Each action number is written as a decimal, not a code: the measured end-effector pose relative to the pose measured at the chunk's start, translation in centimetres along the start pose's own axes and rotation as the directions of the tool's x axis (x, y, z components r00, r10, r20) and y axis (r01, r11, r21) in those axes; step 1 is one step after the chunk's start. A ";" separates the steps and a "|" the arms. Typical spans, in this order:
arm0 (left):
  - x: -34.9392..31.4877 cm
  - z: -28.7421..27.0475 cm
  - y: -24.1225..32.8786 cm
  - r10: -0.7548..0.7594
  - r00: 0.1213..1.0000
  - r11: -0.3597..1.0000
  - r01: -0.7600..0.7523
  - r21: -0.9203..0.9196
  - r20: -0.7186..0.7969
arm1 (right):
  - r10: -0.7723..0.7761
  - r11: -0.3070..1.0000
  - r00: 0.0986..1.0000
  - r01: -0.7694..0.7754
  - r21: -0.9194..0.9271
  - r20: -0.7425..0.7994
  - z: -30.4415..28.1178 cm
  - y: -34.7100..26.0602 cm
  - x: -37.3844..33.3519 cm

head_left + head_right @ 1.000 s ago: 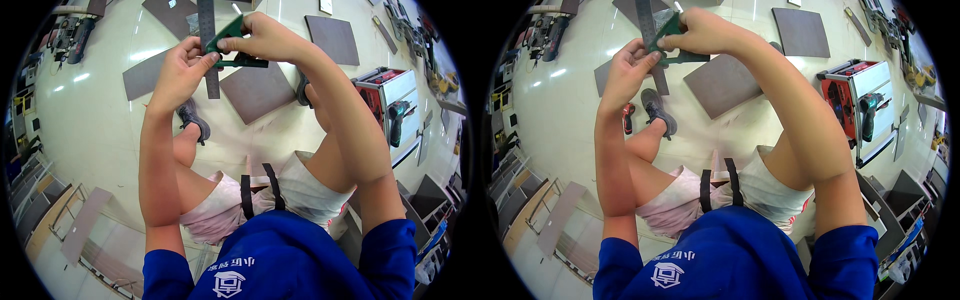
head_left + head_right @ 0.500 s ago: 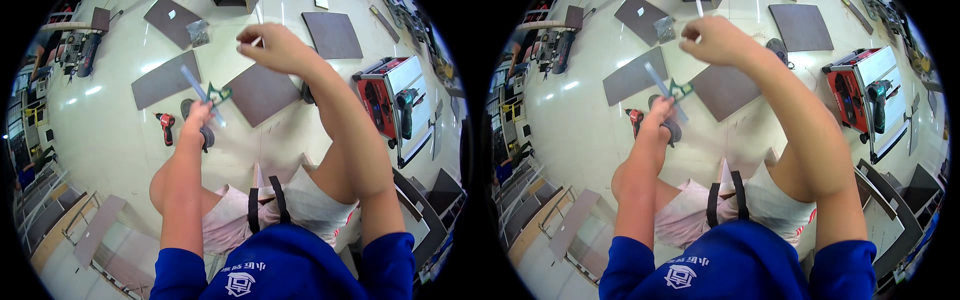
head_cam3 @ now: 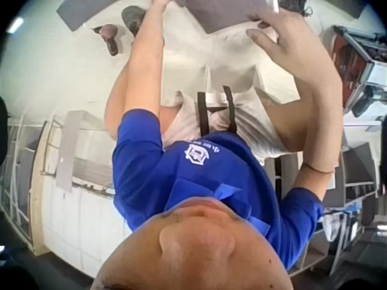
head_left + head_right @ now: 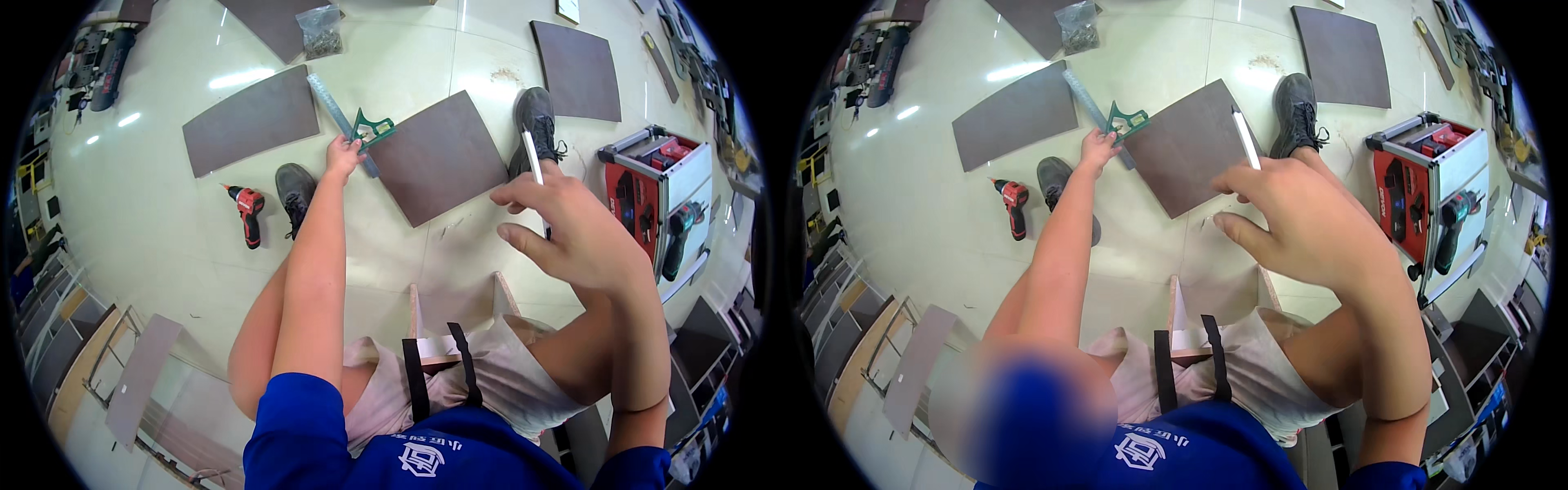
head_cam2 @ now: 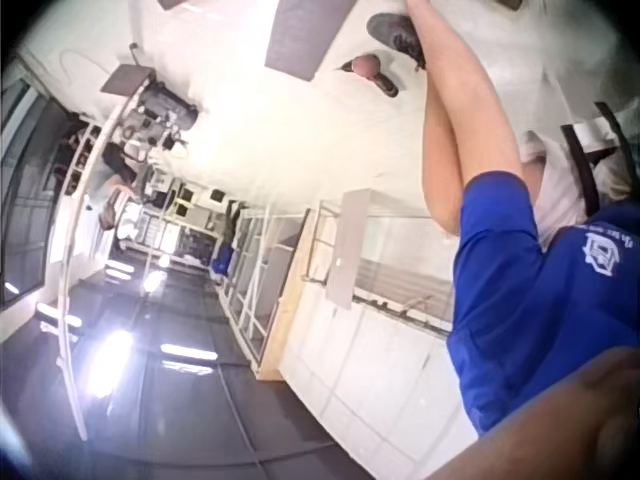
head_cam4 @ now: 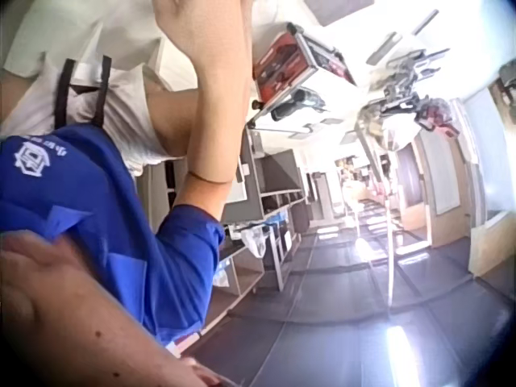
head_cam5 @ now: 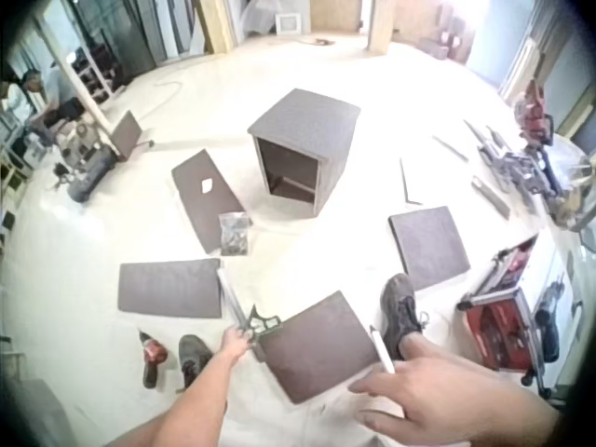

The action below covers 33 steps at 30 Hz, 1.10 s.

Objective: The person sits on the floor and uses a combination square and a white marker to measure and mark lines on several flat board pieces. They repeatedly position the square, draw straight lines, and adjust the tool across different boards.

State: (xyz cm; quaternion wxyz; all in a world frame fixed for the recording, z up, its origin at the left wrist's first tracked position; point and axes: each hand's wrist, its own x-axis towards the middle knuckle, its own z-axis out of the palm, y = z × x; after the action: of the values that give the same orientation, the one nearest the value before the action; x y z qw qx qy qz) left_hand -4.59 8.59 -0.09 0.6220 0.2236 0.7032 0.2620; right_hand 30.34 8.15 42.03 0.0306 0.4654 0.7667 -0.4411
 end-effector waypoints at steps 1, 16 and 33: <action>0.5 0.0 -0.6 0.013 1.000 1.000 -0.013 -0.005 -0.016 | 0.026 0.999 0.999 -0.025 -0.023 0.039 0.0 0.0 0.5; 1.5 -1.2 -3.0 0.047 0.987 0.999 -0.047 0.001 -0.156 | 0.051 0.995 0.996 -0.057 0.077 0.070 0.0 1.0 2.1; 2.6 -0.7 -1.8 0.141 0.989 0.989 -0.138 0.062 -0.047 | 0.043 0.945 0.976 -0.109 0.307 0.213 4.9 2.9 3.7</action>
State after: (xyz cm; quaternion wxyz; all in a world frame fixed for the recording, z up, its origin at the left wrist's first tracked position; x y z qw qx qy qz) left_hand -5.57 8.78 -3.19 0.5771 0.2835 0.7091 0.2895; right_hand 28.63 7.71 35.51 0.0508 0.4459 0.6601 -0.6024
